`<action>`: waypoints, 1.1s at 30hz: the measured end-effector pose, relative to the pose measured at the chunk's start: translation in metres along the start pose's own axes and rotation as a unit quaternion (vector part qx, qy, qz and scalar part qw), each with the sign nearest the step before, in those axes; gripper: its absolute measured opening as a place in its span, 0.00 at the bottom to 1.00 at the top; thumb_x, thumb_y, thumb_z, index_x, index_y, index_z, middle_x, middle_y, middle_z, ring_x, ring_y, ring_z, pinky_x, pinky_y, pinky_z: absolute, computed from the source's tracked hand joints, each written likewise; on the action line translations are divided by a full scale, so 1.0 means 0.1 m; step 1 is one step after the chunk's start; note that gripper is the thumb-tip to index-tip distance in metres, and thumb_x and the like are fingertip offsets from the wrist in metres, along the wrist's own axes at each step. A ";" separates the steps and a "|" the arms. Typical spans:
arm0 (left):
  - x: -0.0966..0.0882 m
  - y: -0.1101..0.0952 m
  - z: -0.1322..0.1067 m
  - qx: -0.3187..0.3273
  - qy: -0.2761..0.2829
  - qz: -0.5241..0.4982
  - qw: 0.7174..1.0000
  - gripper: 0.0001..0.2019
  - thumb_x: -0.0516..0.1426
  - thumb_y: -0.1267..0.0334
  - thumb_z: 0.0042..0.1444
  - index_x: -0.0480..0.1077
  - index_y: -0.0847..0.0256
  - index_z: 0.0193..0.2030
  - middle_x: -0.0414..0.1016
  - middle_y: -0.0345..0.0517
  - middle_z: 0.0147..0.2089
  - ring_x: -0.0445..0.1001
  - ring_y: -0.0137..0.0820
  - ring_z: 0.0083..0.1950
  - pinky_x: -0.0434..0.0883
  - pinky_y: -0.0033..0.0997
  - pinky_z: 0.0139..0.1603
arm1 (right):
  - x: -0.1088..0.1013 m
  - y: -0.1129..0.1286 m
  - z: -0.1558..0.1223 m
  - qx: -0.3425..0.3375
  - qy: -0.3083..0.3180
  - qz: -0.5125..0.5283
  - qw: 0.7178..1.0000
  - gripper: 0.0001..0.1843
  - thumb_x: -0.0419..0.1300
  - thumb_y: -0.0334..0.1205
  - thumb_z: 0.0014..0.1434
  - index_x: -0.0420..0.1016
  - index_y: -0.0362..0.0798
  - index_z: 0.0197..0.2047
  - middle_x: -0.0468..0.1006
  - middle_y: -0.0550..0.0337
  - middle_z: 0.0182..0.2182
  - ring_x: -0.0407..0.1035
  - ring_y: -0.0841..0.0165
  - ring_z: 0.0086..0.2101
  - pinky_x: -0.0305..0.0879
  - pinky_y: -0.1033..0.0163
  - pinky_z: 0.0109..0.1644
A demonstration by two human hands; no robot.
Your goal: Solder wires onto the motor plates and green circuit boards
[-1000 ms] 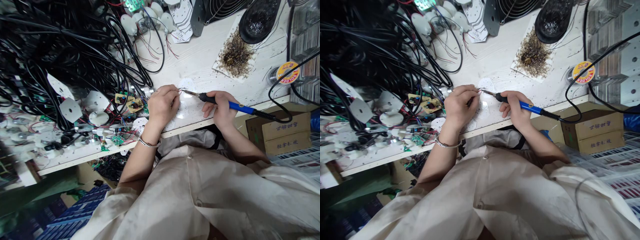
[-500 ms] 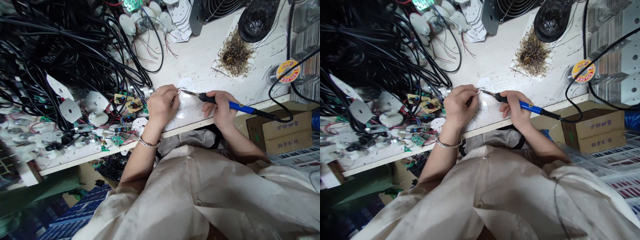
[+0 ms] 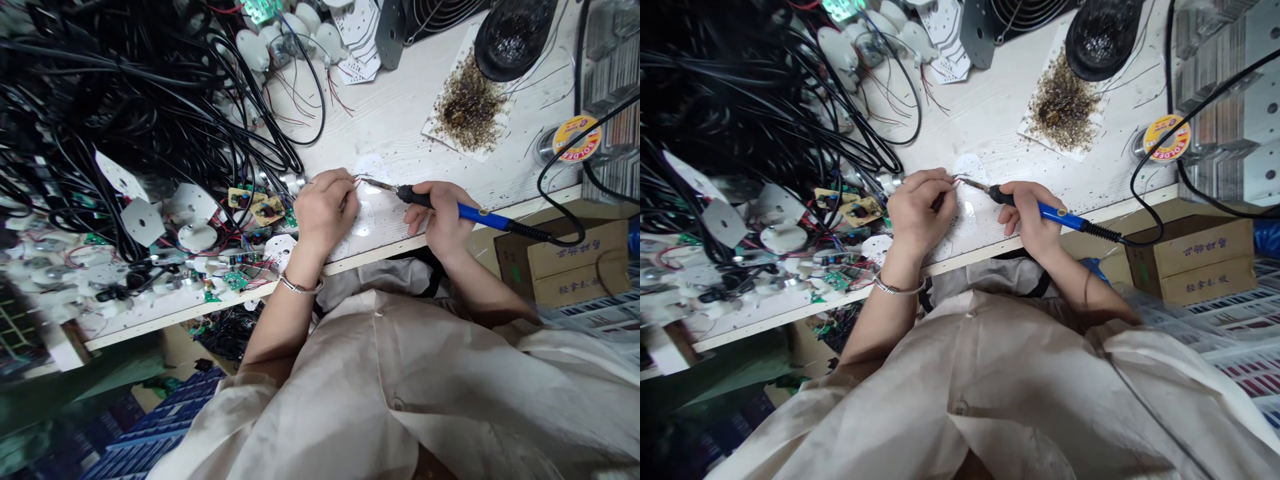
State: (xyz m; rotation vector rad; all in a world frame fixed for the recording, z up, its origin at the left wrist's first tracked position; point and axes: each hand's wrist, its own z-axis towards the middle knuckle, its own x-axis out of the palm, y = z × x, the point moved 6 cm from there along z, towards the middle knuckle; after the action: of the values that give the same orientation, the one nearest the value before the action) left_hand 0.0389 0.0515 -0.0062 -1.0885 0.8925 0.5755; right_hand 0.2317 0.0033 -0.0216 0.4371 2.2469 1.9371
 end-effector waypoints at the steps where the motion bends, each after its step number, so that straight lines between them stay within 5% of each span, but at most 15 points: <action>1: 0.00 0.00 0.00 0.000 0.000 0.000 1.000 0.07 0.54 0.66 0.63 0.74 0.57 0.37 0.81 0.45 0.47 0.78 0.34 0.50 0.73 0.38 0.51 | -0.01 0.01 -0.01 -0.009 -0.003 -0.004 1.000 0.23 0.57 0.63 0.63 0.76 0.50 0.36 0.74 0.68 0.17 0.65 0.75 0.12 0.61 0.69 0.14; 5: 0.01 0.01 0.00 -0.005 0.004 -0.006 1.000 0.06 0.54 0.67 0.62 0.73 0.57 0.37 0.81 0.45 0.47 0.78 0.35 0.51 0.73 0.38 0.52 | -0.01 0.08 -0.06 -0.087 -0.014 -0.054 0.995 0.21 0.49 0.60 0.69 0.73 0.53 0.43 0.78 0.66 0.23 0.74 0.71 0.20 0.74 0.64 0.24; 7: 0.00 0.01 0.00 -0.006 0.011 -0.011 1.000 0.06 0.55 0.68 0.62 0.73 0.57 0.37 0.81 0.46 0.47 0.78 0.35 0.51 0.73 0.39 0.52 | 0.07 0.13 -0.07 -0.135 0.031 -0.088 0.986 0.19 0.50 0.58 0.69 0.70 0.55 0.51 0.83 0.61 0.37 0.81 0.68 0.34 0.81 0.59 0.41; 10: -0.02 -0.02 -0.01 0.007 0.020 -0.009 1.000 0.05 0.55 0.67 0.62 0.73 0.57 0.37 0.81 0.46 0.48 0.77 0.36 0.52 0.72 0.40 0.54 | 0.23 0.13 -0.04 -0.163 0.133 -0.145 0.967 0.23 0.55 0.55 0.67 0.64 0.55 0.61 0.77 0.54 0.58 0.78 0.64 0.53 0.75 0.54 0.60; 14: -0.06 -0.09 0.03 0.008 0.016 0.006 1.000 0.08 0.55 0.58 0.66 0.74 0.57 0.42 0.80 0.48 0.48 0.76 0.37 0.51 0.70 0.41 0.54 | 0.32 0.09 0.04 -0.156 0.169 -0.226 0.946 0.25 0.52 0.58 0.68 0.64 0.56 0.62 0.76 0.56 0.58 0.77 0.62 0.53 0.75 0.51 0.59; 18: -0.03 -0.08 0.18 -0.001 -0.002 0.037 0.999 0.06 0.56 0.59 0.65 0.75 0.53 0.44 0.78 0.46 0.48 0.72 0.40 0.52 0.68 0.45 0.54 | 0.33 0.05 0.05 -0.156 0.167 -0.243 0.943 0.25 0.51 0.59 0.68 0.64 0.58 0.63 0.76 0.57 0.57 0.76 0.62 0.53 0.75 0.52 0.58; 23: 0.08 -0.05 0.34 -0.015 0.060 0.046 0.997 0.05 0.57 0.61 0.63 0.74 0.55 0.37 0.76 0.48 0.48 0.70 0.45 0.53 0.66 0.50 0.55 | 0.35 0.03 0.05 -0.183 0.171 -0.255 0.934 0.25 0.49 0.57 0.69 0.64 0.55 0.62 0.77 0.55 0.53 0.76 0.63 0.52 0.75 0.54 0.57; 28: 0.14 -0.08 0.33 -0.034 0.116 0.089 0.989 0.13 0.48 0.58 0.69 0.71 0.58 0.42 0.74 0.53 0.54 0.68 0.47 0.58 0.64 0.50 0.61 | 0.37 0.03 0.06 -0.188 0.171 -0.263 0.931 0.25 0.48 0.58 0.69 0.65 0.54 0.61 0.77 0.55 0.52 0.76 0.62 0.51 0.76 0.54 0.56; 33: 0.17 -0.06 0.29 -0.019 0.107 0.084 0.991 0.16 0.44 0.55 0.71 0.69 0.58 0.44 0.73 0.54 0.54 0.69 0.47 0.60 0.62 0.49 0.62 | 0.38 0.01 0.05 -0.201 0.174 -0.262 0.927 0.24 0.47 0.58 0.70 0.64 0.55 0.61 0.76 0.55 0.54 0.75 0.63 0.51 0.75 0.54 0.56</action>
State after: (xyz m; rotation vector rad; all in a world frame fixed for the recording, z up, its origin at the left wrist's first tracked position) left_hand 0.0622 0.0755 -0.0118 -1.1297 1.1719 0.6251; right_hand 0.1973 0.0202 -0.0179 -0.5451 1.7801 2.1873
